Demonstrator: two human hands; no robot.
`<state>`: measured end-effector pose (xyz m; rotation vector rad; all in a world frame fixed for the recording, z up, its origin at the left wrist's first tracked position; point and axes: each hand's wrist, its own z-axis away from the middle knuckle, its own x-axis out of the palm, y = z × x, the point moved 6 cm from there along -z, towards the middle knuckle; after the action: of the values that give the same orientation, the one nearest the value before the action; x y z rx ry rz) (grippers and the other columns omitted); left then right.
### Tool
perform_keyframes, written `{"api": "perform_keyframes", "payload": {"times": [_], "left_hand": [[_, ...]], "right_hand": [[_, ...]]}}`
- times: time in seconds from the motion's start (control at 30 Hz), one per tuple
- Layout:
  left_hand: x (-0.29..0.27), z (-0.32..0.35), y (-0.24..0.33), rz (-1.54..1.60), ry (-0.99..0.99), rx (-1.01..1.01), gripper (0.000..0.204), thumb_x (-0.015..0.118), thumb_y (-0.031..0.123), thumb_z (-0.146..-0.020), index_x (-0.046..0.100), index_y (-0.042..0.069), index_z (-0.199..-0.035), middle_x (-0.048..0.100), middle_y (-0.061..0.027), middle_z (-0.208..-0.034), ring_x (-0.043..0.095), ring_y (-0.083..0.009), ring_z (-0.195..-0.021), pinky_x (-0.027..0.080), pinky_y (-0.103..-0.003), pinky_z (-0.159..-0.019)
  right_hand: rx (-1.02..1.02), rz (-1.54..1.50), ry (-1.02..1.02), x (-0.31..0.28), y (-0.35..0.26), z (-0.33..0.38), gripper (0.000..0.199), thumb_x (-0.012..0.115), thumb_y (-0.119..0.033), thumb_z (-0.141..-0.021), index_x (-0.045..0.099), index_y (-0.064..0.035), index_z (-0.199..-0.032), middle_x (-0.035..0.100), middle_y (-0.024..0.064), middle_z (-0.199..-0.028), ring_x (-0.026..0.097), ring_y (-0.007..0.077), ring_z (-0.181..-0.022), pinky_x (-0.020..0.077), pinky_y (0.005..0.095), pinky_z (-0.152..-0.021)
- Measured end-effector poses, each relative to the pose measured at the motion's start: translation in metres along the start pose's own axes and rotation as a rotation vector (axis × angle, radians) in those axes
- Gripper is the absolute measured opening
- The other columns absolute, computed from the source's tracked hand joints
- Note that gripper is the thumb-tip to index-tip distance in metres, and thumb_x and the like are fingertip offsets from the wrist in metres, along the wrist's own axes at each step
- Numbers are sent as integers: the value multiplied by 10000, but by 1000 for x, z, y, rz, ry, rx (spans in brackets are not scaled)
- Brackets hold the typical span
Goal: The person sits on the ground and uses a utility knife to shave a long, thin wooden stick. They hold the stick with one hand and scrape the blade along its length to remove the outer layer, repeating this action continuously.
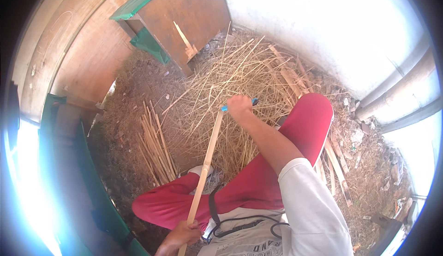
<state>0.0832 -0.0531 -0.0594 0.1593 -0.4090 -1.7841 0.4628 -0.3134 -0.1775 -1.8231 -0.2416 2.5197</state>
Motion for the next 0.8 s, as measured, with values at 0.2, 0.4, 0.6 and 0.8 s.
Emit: {"api": "perform_keyframes", "payload": {"times": [0.2, 0.4, 0.6, 0.8], "left_hand": [[-6, 39, -6, -95, 110, -93, 451, 681, -6, -866, 309, 180, -691, 385, 47, -566, 372, -63, -442, 236, -244, -410], [-21, 3, -28, 151, 92, -1, 453, 649, -47, -857, 290, 182, -702, 364, 45, -550, 342, -57, -425, 216, -259, -391], [-19, -28, 10, 126, 79, 197, 434, 624, -54, -855, 287, 172, -703, 378, 48, -529, 359, -54, -418, 230, -276, -372], [-21, -46, 26, -182, 266, 294, 420, 656, 41, -846, 293, 122, -651, 399, 18, -516, 382, -69, -461, 293, -299, -409]], "right_hand": [[160, -63, 47, -10, 46, -8, 175, 717, -133, -818, 725, -24, -955, 723, 142, -980, 728, 274, -904, 594, 391, -748], [-36, -190, 134, -37, -9, 20, 174, 692, -110, -773, 701, 26, -881, 707, 206, -871, 725, 331, -832, 591, 427, -674], [-144, -270, 200, -70, -33, 56, 159, 682, -89, -732, 693, 30, -838, 688, 199, -764, 716, 347, -725, 584, 447, -664], [-259, -245, 95, -60, -54, 68, 123, 664, -59, -724, 692, 26, -810, 661, 163, -698, 683, 301, -612, 584, 411, -599]]}}
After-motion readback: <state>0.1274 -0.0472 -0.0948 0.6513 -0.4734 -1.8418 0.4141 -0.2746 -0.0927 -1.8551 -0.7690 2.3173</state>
